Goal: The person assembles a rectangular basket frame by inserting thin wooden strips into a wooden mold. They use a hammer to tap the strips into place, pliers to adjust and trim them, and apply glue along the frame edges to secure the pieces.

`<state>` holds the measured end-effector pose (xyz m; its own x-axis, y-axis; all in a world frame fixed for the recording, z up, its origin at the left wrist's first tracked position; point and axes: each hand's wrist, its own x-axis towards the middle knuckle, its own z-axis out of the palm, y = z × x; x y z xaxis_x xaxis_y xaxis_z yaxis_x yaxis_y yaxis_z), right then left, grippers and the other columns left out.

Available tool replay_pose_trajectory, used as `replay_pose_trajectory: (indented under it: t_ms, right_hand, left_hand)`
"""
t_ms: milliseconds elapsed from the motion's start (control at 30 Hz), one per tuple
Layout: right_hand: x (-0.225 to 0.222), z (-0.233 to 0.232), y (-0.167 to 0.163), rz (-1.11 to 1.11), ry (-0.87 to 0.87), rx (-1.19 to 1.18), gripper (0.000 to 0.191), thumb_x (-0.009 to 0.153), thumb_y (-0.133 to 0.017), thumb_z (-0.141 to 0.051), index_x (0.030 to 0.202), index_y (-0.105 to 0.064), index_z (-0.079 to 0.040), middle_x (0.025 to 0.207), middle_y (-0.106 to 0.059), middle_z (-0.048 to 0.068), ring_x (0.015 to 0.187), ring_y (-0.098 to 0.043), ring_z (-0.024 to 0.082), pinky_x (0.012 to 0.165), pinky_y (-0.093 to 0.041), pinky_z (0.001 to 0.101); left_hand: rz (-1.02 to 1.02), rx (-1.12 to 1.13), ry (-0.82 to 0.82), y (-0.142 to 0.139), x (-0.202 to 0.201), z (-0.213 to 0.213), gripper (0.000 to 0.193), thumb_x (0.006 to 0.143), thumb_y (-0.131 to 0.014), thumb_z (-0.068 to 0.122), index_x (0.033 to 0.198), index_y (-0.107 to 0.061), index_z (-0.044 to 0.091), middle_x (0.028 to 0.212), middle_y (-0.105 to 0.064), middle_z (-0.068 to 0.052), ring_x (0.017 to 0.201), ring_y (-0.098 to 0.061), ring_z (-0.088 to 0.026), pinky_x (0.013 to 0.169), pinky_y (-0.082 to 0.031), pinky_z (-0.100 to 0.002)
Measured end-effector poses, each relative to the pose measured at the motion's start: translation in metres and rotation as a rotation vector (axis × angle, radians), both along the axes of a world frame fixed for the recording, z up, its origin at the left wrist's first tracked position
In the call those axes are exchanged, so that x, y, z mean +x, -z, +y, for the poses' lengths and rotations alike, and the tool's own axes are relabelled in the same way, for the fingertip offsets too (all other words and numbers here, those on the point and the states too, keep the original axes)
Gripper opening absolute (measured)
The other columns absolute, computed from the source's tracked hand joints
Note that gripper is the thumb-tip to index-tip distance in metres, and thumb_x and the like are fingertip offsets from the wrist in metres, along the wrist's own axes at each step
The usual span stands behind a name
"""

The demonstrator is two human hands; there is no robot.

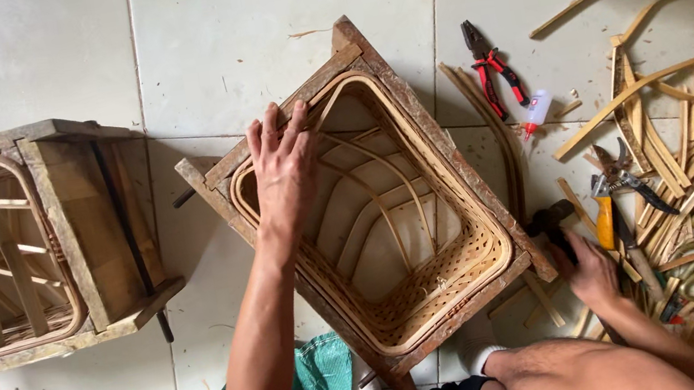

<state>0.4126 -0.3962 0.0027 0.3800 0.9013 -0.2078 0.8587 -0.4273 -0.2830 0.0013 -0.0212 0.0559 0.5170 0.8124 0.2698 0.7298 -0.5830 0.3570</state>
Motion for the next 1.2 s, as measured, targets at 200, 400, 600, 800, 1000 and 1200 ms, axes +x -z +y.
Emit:
replay_pose_trajectory:
  t_ms: [200, 400, 600, 800, 1000, 1200]
  right_hand:
    - [-0.017, 0.091, -0.124, 0.136, -0.044, -0.107, 0.036, 0.092, -0.066, -0.022, 0.126, -0.071, -0.011, 0.115, -0.077, 0.01, 0.09, -0.077, 0.022, 0.071, -0.061, 0.0333]
    - [-0.174, 0.227, -0.159, 0.882, -0.646, -0.589, 0.036, 0.094, -0.068, -0.036, 0.105, -0.076, -0.003, 0.094, -0.081, 0.01, 0.081, -0.078, 0.015, 0.073, -0.062, 0.0304]
    - [-0.309, 0.287, -0.057, 1.129, -0.469, -0.767, 0.066, 0.076, -0.085, -0.043, 0.124, -0.058, -0.006, 0.088, -0.074, 0.001, 0.068, -0.075, 0.013, 0.069, -0.061, 0.0253]
    - [-0.323, 0.278, -0.02, 1.589, -0.292, -0.651, 0.035, 0.076, -0.088, -0.027, 0.099, -0.076, -0.003, 0.086, -0.075, 0.005, 0.074, -0.069, 0.01, 0.067, -0.061, 0.0268]
    - [-0.317, 0.274, -0.004, 1.65, -0.222, -0.666, 0.024, 0.078, -0.089, -0.023, 0.09, -0.077, -0.006, 0.082, -0.074, 0.005, 0.072, -0.068, 0.01, 0.065, -0.058, 0.0247]
    - [-0.32, 0.274, 0.015, 1.952, -0.186, -0.725, 0.018, 0.08, -0.084, -0.015, 0.094, -0.076, -0.007, 0.083, -0.07, 0.0, 0.073, -0.064, 0.007, 0.066, -0.053, 0.0217]
  left_hand:
    - [-0.075, 0.017, -0.011, -0.006, -0.014, -0.01, 0.027, 0.091, -0.068, 0.003, 0.118, -0.07, 0.003, 0.147, -0.059, -0.01, 0.139, -0.047, -0.042, 0.117, -0.033, -0.059]
    - [-0.131, 0.06, 0.022, -0.008, -0.024, -0.009, 0.025, 0.094, -0.068, 0.006, 0.119, -0.071, 0.003, 0.146, -0.061, -0.008, 0.137, -0.05, -0.04, 0.116, -0.037, -0.056]
    - [-0.11, 0.055, 0.022, -0.008, -0.023, -0.011, 0.024, 0.096, -0.069, 0.009, 0.118, -0.074, 0.007, 0.144, -0.063, -0.007, 0.138, -0.052, -0.039, 0.116, -0.039, -0.055]
    - [-0.111, 0.074, 0.014, -0.003, -0.017, -0.014, 0.013, 0.097, -0.072, 0.008, 0.109, -0.075, 0.007, 0.138, -0.068, -0.009, 0.136, -0.058, -0.04, 0.116, -0.043, -0.054]
    - [-0.111, 0.109, 0.034, -0.003, -0.013, -0.012, 0.011, 0.097, -0.076, 0.008, 0.106, -0.075, 0.003, 0.135, -0.07, -0.01, 0.134, -0.06, -0.039, 0.112, -0.046, -0.054]
    - [-0.081, 0.093, 0.01, 0.003, -0.011, -0.013, 0.005, 0.097, -0.075, 0.005, 0.101, -0.075, 0.002, 0.132, -0.072, -0.009, 0.131, -0.062, -0.038, 0.11, -0.049, -0.053]
